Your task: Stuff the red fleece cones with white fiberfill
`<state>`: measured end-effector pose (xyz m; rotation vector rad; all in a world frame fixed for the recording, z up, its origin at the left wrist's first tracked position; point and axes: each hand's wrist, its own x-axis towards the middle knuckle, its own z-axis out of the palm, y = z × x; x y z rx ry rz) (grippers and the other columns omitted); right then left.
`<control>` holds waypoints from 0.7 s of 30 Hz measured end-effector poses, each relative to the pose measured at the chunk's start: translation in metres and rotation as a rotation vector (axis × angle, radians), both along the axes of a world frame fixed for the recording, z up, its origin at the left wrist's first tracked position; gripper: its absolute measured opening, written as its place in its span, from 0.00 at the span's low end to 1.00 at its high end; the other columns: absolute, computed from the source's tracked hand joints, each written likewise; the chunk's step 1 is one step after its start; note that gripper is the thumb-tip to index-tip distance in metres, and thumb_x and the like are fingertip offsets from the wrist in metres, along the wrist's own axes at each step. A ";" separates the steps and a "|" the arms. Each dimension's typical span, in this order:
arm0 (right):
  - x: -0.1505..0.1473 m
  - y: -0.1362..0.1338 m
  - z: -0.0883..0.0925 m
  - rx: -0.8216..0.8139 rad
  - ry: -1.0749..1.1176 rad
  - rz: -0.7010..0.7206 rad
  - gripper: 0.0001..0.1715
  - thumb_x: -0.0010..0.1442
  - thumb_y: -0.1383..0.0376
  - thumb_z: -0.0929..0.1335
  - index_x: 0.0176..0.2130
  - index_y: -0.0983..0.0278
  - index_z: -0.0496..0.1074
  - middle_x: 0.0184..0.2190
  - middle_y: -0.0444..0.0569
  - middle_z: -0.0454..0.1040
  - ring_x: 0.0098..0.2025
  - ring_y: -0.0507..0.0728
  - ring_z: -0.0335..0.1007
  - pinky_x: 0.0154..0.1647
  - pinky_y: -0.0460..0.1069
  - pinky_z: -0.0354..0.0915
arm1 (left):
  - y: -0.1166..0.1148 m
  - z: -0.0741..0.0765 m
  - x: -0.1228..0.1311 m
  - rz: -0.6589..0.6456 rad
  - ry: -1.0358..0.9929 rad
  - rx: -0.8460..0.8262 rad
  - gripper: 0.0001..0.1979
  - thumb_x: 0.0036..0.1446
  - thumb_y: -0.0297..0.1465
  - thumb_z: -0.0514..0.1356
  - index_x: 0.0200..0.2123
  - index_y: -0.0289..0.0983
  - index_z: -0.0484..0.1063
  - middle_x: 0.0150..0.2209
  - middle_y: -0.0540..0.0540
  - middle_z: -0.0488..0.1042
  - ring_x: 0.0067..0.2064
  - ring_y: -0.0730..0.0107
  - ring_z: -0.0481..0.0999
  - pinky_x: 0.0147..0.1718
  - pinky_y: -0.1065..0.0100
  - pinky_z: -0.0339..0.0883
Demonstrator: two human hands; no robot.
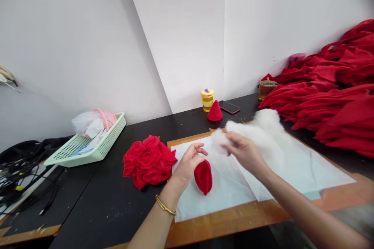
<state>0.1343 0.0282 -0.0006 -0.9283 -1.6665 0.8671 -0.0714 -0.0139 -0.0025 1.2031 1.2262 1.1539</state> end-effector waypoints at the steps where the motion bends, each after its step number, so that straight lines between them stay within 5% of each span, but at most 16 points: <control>1: 0.004 -0.006 0.001 -0.025 0.019 -0.069 0.13 0.63 0.55 0.67 0.31 0.60 0.72 0.28 0.47 0.74 0.27 0.56 0.69 0.27 0.49 0.66 | -0.002 -0.001 -0.004 0.019 0.012 0.004 0.22 0.46 0.24 0.59 0.48 0.37 0.73 0.43 0.45 0.76 0.38 0.67 0.74 0.38 0.67 0.67; 3: 0.006 -0.024 0.000 -0.078 0.014 -0.117 0.16 0.64 0.54 0.66 0.28 0.59 0.69 0.23 0.45 0.72 0.26 0.57 0.70 0.30 0.49 0.66 | -0.004 -0.007 -0.009 0.082 0.061 0.017 0.25 0.44 0.21 0.58 0.49 0.37 0.73 0.43 0.44 0.75 0.41 0.67 0.75 0.41 0.68 0.68; 9: -0.042 -0.062 -0.034 -0.210 -0.158 0.155 0.16 0.60 0.60 0.65 0.22 0.59 0.63 0.22 0.46 0.69 0.25 0.56 0.64 0.31 0.50 0.59 | -0.010 -0.030 0.001 0.242 0.274 0.116 0.16 0.51 0.18 0.54 0.39 0.37 0.76 0.38 0.45 0.76 0.39 0.65 0.75 0.42 0.64 0.69; 14: -0.069 -0.043 -0.054 -0.403 0.057 0.160 0.14 0.51 0.66 0.67 0.18 0.60 0.62 0.18 0.43 0.66 0.23 0.54 0.60 0.29 0.48 0.57 | -0.030 -0.028 0.020 0.223 0.384 0.300 0.18 0.49 0.14 0.54 0.34 0.39 0.79 0.41 0.45 0.74 0.46 0.62 0.75 0.52 0.60 0.67; 18: -0.067 -0.045 -0.052 -0.616 0.333 0.247 0.11 0.54 0.59 0.67 0.24 0.60 0.66 0.14 0.35 0.55 0.15 0.48 0.44 0.16 0.44 0.45 | -0.049 -0.028 0.025 0.178 0.476 0.538 0.23 0.52 0.14 0.54 0.41 0.43 0.80 0.54 0.44 0.69 0.51 0.62 0.75 0.52 0.59 0.70; 21: -0.062 -0.054 -0.048 -0.715 0.563 0.278 0.18 0.54 0.52 0.71 0.25 0.61 0.65 0.14 0.32 0.53 0.14 0.45 0.38 0.12 0.41 0.41 | -0.059 -0.025 0.026 0.187 0.496 0.618 0.23 0.55 0.15 0.55 0.43 0.45 0.80 0.58 0.43 0.66 0.46 0.65 0.76 0.46 0.62 0.74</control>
